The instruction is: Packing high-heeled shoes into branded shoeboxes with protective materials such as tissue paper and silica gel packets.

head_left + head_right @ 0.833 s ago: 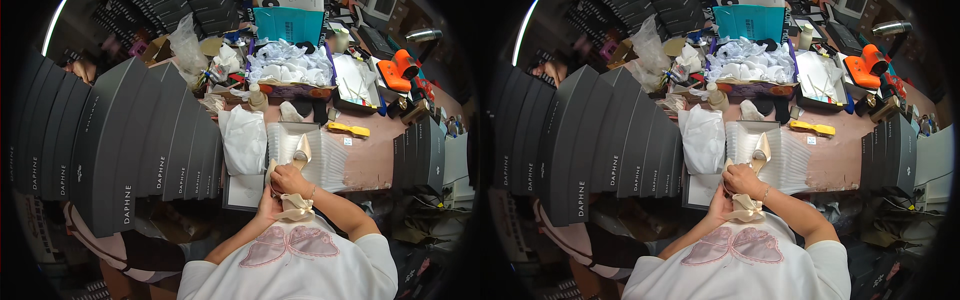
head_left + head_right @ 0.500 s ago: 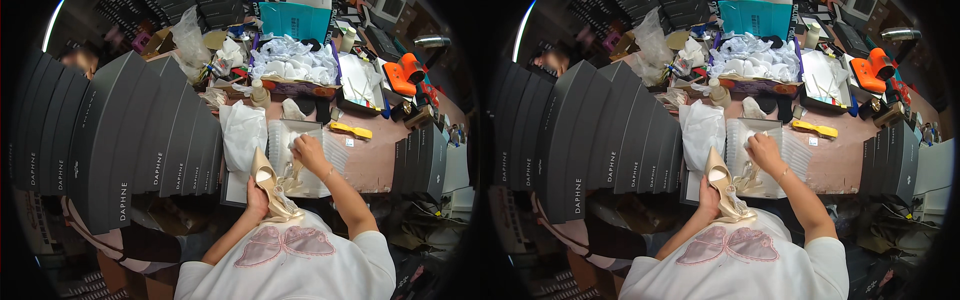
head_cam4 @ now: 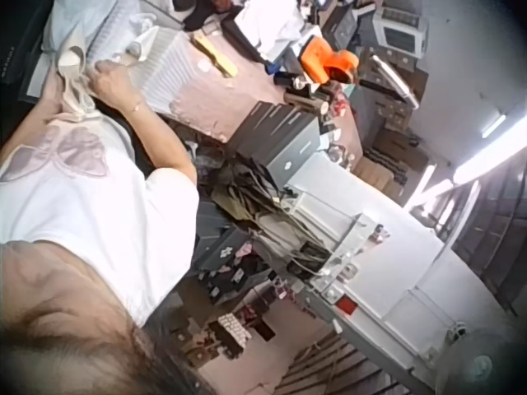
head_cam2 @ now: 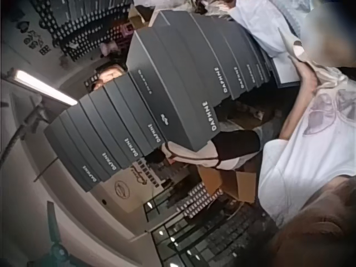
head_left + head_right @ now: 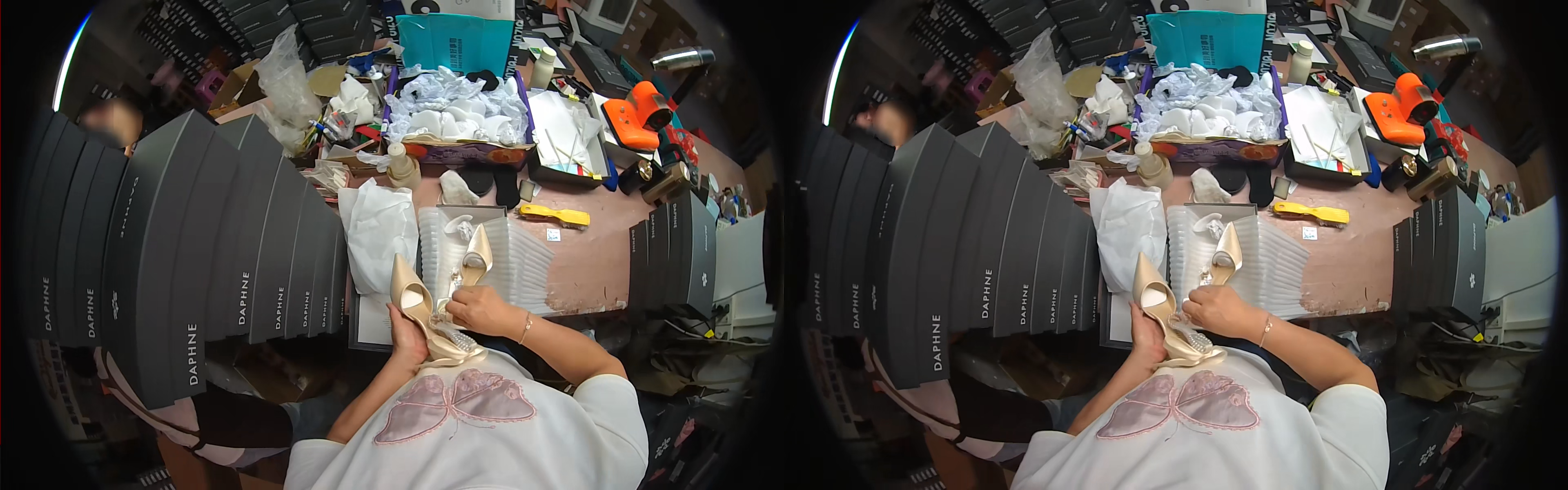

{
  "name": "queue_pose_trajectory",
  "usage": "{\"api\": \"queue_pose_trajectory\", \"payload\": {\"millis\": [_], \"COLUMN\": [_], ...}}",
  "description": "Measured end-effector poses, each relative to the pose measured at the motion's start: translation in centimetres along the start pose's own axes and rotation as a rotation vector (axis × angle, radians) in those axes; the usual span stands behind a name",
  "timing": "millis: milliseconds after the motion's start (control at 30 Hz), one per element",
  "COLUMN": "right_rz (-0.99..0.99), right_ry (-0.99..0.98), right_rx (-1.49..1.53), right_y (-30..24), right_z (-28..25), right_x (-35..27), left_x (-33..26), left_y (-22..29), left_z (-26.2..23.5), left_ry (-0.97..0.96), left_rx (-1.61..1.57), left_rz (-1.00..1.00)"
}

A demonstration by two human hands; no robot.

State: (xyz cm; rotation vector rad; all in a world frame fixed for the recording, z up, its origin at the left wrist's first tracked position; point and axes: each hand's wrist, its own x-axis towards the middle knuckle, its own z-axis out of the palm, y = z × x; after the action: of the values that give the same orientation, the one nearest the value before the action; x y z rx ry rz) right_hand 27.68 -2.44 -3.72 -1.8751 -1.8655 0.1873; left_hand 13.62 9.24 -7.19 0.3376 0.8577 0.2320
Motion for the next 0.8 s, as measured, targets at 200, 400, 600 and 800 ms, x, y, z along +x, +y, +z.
{"api": "queue_pose_trajectory", "payload": {"millis": [200, 400, 600, 800], "right_rz": [-0.021, -0.062, 0.011, 0.302], "right_ry": [0.114, -0.013, -0.018, 0.282], "right_rx": [-0.174, -0.155, 0.018, -0.005], "right_y": [-0.4, 0.6, -1.7, 0.8], "right_z": [0.7, 3.1, -1.8, -1.3], "right_x": [2.0, 2.1, -1.5, -0.7], "left_x": [-1.1, -0.6, -0.6, 1.0], "left_y": [0.4, -0.6, -0.4, -0.5], "left_z": [1.5, 0.6, 0.3, -2.5], "left_ry": [-0.145, -0.149, -0.105, -0.105], "left_rx": [0.102, 0.078, 0.027, 0.048], "left_rz": [-0.083, -0.095, -0.117, -0.162]}}
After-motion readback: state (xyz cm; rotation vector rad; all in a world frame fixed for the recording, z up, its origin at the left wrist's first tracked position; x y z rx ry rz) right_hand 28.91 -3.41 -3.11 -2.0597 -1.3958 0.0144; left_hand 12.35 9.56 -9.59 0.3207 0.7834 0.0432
